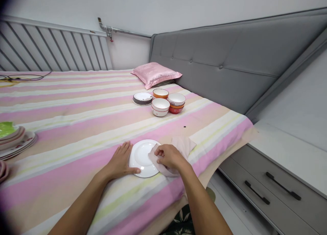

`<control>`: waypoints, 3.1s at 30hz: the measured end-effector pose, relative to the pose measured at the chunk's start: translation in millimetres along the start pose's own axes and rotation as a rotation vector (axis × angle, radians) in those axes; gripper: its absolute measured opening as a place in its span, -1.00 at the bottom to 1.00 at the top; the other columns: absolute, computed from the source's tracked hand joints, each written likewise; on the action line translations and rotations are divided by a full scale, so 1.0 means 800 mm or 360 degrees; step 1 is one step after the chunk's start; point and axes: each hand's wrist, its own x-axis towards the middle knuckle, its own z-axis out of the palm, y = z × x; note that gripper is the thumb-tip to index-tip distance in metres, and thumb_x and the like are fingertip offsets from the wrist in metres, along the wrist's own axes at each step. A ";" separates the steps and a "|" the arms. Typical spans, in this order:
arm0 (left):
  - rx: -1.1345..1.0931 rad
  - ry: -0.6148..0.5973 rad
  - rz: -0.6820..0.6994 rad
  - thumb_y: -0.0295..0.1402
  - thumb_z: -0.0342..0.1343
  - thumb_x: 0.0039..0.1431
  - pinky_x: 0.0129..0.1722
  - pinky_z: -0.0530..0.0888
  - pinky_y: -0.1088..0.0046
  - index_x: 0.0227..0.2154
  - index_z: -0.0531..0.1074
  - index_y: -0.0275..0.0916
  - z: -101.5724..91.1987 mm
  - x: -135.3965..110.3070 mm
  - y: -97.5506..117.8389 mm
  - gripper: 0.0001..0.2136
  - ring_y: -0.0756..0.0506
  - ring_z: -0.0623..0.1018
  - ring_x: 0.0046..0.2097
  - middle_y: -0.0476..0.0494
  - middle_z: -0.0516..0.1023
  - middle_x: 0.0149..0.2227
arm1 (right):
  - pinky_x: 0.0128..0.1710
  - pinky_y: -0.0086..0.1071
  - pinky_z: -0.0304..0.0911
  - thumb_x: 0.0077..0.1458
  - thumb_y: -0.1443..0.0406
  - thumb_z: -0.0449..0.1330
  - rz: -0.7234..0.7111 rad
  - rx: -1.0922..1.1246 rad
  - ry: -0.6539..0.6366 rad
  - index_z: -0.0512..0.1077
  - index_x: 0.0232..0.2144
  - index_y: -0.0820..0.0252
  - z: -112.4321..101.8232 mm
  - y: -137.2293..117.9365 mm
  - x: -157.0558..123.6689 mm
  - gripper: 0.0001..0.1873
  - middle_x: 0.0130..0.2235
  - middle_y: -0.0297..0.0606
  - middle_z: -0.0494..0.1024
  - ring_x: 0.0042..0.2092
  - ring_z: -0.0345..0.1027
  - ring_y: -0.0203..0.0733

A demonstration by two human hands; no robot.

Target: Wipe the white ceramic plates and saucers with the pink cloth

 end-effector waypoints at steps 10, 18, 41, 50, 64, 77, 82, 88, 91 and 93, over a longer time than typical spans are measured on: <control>0.0033 -0.0008 -0.0007 0.26 -0.01 -0.34 0.17 -0.17 0.11 0.20 -0.15 -0.47 -0.003 -0.001 0.004 0.12 -0.35 -0.22 0.26 -0.51 -0.25 0.26 | -0.46 -0.53 0.13 -0.26 0.39 0.23 -0.0154 0.0071 -0.0259 0.47 -0.38 0.12 0.012 -0.014 -0.003 -0.73 -0.46 -0.40 0.46 -0.41 0.33 -0.33; 0.0065 -0.0056 0.0026 0.24 0.05 -0.42 0.17 -0.16 0.10 0.20 -0.18 -0.49 -0.006 -0.002 0.001 0.18 -0.35 -0.25 0.26 -0.53 -0.27 0.26 | -0.45 -0.52 0.08 -0.22 0.39 0.21 -0.0271 -0.0226 -0.0231 0.51 -0.43 0.08 0.029 -0.055 -0.009 -0.79 -0.41 -0.42 0.53 -0.39 0.34 -0.35; -0.1928 -0.0143 -0.0022 -0.27 0.19 -0.08 -0.06 0.33 0.32 -0.13 0.41 -0.27 -0.051 -0.016 0.003 -0.60 -0.19 0.42 -0.03 -0.23 0.46 -0.06 | -0.11 -0.33 0.14 0.05 0.34 0.11 -0.0672 -0.0593 0.0370 0.39 -0.24 0.14 0.086 -0.070 0.017 -0.82 -0.13 -0.25 0.42 -0.11 0.23 -0.18; -0.2237 0.0024 -0.0348 -0.24 0.15 -0.03 -0.17 0.35 0.44 -0.47 0.49 -0.32 -0.039 -0.011 0.018 -0.79 -0.10 0.49 -0.27 -0.15 0.53 -0.44 | 0.13 -0.15 -0.04 0.08 0.24 0.10 -0.0691 -0.0674 0.0117 0.20 0.05 0.06 0.092 -0.064 0.002 -0.54 0.21 -0.21 0.07 0.23 -0.15 -0.05; -0.2430 0.0065 -0.0626 -0.30 0.19 -0.06 -0.23 0.40 0.44 -0.47 0.45 -0.30 -0.043 -0.007 0.011 -0.85 -0.05 0.48 -0.29 -0.14 0.52 -0.37 | 0.20 -0.14 -0.15 0.11 0.28 0.06 -0.0694 -0.0615 0.0059 0.18 0.06 0.03 0.086 -0.063 -0.002 -0.56 0.24 -0.23 -0.01 0.26 -0.25 -0.11; -0.2972 -0.0206 -0.0639 -0.33 -0.01 0.13 -0.46 0.46 0.46 -0.28 0.41 -0.31 -0.015 0.004 0.030 -0.81 -0.04 0.52 -0.42 -0.11 0.55 -0.39 | 0.19 -0.12 -0.14 0.19 0.23 -0.09 -0.0639 -0.0539 0.0175 0.10 0.12 0.01 0.075 -0.069 -0.003 -0.58 0.26 -0.26 -0.07 0.27 -0.31 -0.15; -0.3078 0.0010 -0.0398 -0.10 -0.12 0.16 -0.26 0.46 0.43 -0.08 0.35 -0.24 -0.008 0.000 0.060 -0.60 -0.09 0.51 -0.17 -0.15 0.52 -0.14 | 0.20 -0.09 -0.18 0.19 0.24 -0.10 -0.0590 -0.0515 0.0402 0.07 0.14 -0.02 0.077 -0.069 0.005 -0.55 0.25 -0.30 -0.05 0.27 -0.33 -0.12; -0.2852 0.0158 0.0043 0.05 -0.21 0.11 0.06 0.26 0.28 0.07 0.21 -0.16 0.000 -0.010 0.085 -0.45 -0.17 0.25 0.14 -0.15 0.30 0.12 | 0.19 -0.10 -0.17 0.21 0.25 -0.16 -0.0536 -0.0432 0.0628 0.10 0.13 0.02 0.063 -0.072 0.011 -0.56 0.24 -0.30 0.00 0.27 -0.30 -0.12; -0.2631 0.0172 0.0204 0.00 0.00 0.03 0.10 0.20 0.24 0.09 0.19 -0.18 0.008 -0.012 0.085 -0.42 -0.22 0.23 0.15 -0.21 0.28 0.13 | 0.19 -0.11 -0.19 0.22 0.23 -0.20 -0.0505 -0.0369 0.0649 0.09 0.14 0.01 0.054 -0.071 0.012 -0.56 0.24 -0.33 -0.02 0.27 -0.33 -0.14; -0.2520 0.0130 0.0223 -0.13 0.12 -0.01 0.08 0.21 0.23 0.05 0.23 -0.20 0.013 -0.013 0.083 -0.46 -0.24 0.26 0.13 -0.22 0.33 0.09 | 0.20 -0.13 -0.22 0.23 0.23 -0.22 -0.0488 -0.0331 0.0644 0.09 0.14 0.01 0.049 -0.069 0.013 -0.56 0.25 -0.35 -0.03 0.27 -0.34 -0.17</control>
